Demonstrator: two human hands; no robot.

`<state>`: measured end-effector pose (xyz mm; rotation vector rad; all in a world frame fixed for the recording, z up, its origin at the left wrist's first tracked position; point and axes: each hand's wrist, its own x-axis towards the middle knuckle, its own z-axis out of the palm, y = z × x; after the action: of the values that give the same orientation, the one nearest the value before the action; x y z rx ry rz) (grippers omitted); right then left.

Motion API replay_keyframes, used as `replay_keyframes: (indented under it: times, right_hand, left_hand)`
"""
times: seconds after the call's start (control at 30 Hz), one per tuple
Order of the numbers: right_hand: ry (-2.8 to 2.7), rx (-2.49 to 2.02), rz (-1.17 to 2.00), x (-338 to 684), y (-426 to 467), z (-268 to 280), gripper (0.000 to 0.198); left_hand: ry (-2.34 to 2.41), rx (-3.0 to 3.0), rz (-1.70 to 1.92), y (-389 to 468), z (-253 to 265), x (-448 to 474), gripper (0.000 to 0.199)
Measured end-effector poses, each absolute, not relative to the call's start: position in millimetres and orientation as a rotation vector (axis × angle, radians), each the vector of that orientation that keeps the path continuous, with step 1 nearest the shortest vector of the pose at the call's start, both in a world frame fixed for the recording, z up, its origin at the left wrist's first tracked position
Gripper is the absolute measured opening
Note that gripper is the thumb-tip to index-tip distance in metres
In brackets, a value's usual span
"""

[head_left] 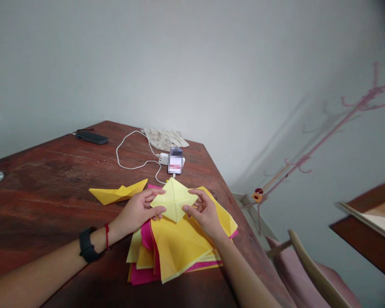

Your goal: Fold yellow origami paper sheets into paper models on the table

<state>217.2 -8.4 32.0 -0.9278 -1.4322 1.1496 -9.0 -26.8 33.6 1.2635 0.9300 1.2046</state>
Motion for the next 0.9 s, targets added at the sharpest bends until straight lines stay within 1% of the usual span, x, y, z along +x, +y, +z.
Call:
replay_keyframes:
  times: [0.07, 0.17, 0.23, 0.3, 0.43, 0.53, 0.7, 0.9]
  right_hand:
    - [-1.449, -0.943, 1.120, 219, -7, 29, 0.048]
    - [-1.493, -1.009, 0.975, 221, -7, 26, 0.043]
    - [-1.510, -1.037, 0.875, 221, -7, 25, 0.039]
    - [-1.522, -1.044, 0.846, 221, -9, 25, 0.035]
    - [-1.503, -1.031, 0.883, 218, -11, 26, 0.029]
    - [-1.453, -1.001, 0.927, 217, -11, 27, 0.028]
    - [-1.359, -0.961, 1.027, 219, -8, 31, 0.032]
    - [-1.351, -0.986, 0.966, 221, -5, 32, 0.031]
  left_hand:
    - [0.962, 1.283, 1.217, -28, 33, -9, 0.058]
    - [1.048, 1.319, 1.259, -27, 30, -9, 0.059]
    - [1.097, 1.348, 1.295, -27, 29, -10, 0.055]
    - [1.152, 1.397, 1.322, -27, 29, -11, 0.050]
    - [1.259, 1.556, 1.379, -29, 35, -13, 0.034]
    - [1.260, 1.663, 1.388, -31, 40, -16, 0.026]
    - [1.201, 1.730, 1.342, -32, 46, -18, 0.022]
    - [1.189, 1.882, 1.283, -30, 45, -20, 0.024]
